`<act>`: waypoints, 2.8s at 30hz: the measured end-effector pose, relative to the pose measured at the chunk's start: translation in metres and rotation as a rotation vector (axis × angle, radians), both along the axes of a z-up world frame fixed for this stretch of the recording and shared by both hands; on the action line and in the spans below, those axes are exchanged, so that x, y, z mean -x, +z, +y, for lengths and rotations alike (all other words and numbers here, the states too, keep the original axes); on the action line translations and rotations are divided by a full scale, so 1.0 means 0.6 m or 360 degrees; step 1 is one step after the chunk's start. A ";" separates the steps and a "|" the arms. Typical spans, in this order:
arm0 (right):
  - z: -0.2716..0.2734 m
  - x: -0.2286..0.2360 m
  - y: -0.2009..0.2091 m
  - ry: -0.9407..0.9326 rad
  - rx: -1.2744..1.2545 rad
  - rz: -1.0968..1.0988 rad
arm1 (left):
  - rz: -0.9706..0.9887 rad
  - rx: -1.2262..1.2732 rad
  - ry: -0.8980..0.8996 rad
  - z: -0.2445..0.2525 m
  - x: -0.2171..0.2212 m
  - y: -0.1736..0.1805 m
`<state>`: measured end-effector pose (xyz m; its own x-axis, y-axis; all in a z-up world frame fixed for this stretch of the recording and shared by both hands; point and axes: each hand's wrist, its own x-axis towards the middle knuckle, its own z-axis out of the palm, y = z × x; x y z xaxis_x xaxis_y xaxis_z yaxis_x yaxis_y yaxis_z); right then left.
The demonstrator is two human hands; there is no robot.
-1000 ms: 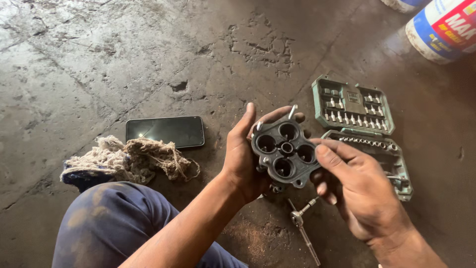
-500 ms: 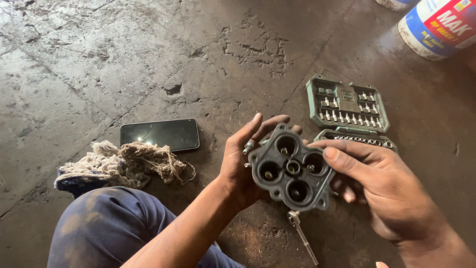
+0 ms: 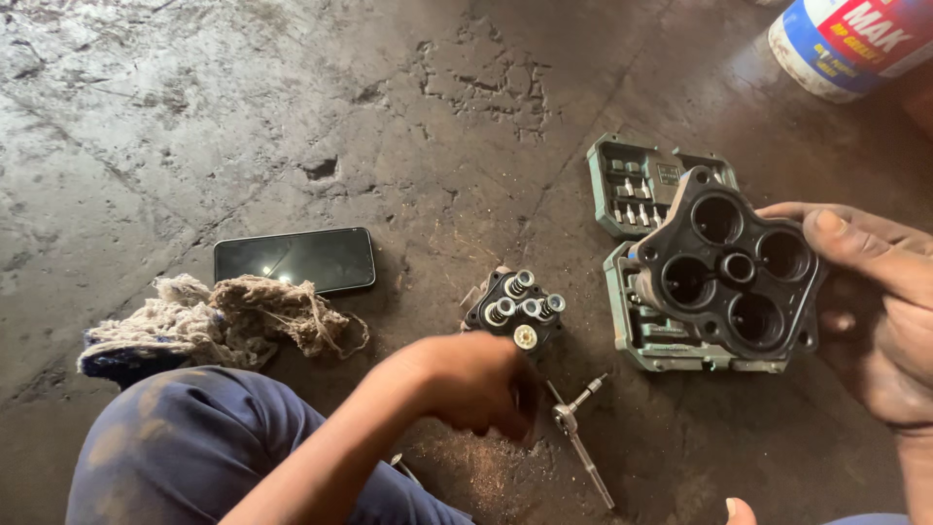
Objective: The person assembles a metal component by hand, placing internal parts into a valve body and aligning a cover plate while sitting on a concrete floor.
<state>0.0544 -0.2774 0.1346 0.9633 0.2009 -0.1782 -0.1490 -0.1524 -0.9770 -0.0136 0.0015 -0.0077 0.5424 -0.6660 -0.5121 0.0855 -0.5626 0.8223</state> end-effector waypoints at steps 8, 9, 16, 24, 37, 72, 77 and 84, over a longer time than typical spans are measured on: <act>0.002 -0.002 -0.016 0.0044 0.0049 0.0019 | -0.0089 -0.0559 -0.0701 -0.051 0.018 -0.103; 0.003 -0.002 -0.015 0.0095 0.0007 0.0033 | -0.0025 -0.0497 -0.0712 -0.047 0.013 -0.109; 0.004 -0.003 -0.009 0.0042 0.0057 -0.0019 | -0.0545 -0.0241 0.0003 -0.062 0.016 -0.059; 0.004 -0.002 -0.011 0.0065 0.0046 -0.0045 | -0.0701 -0.0193 0.0810 -0.153 0.038 -0.135; -0.024 -0.052 -0.148 0.0191 0.1349 0.0196 | -0.0750 -0.0734 0.0528 -0.138 0.077 -0.039; 0.148 0.042 -0.212 0.0613 0.1886 -0.0058 | -0.0897 -0.0314 0.0573 0.050 -0.052 -0.020; 0.162 0.051 -0.242 0.0553 0.1709 -0.0021 | -0.0894 -0.0290 0.0582 0.039 -0.059 -0.039; 0.150 0.049 -0.272 0.0501 0.1548 -0.0268 | -0.0927 -0.0181 0.0582 0.036 -0.061 -0.059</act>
<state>0.0251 -0.1877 -0.0286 0.9194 0.2894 -0.2663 0.1614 -0.8951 -0.4155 0.0232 0.0229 -0.0431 0.9291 -0.3480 -0.1252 -0.1516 -0.6671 0.7294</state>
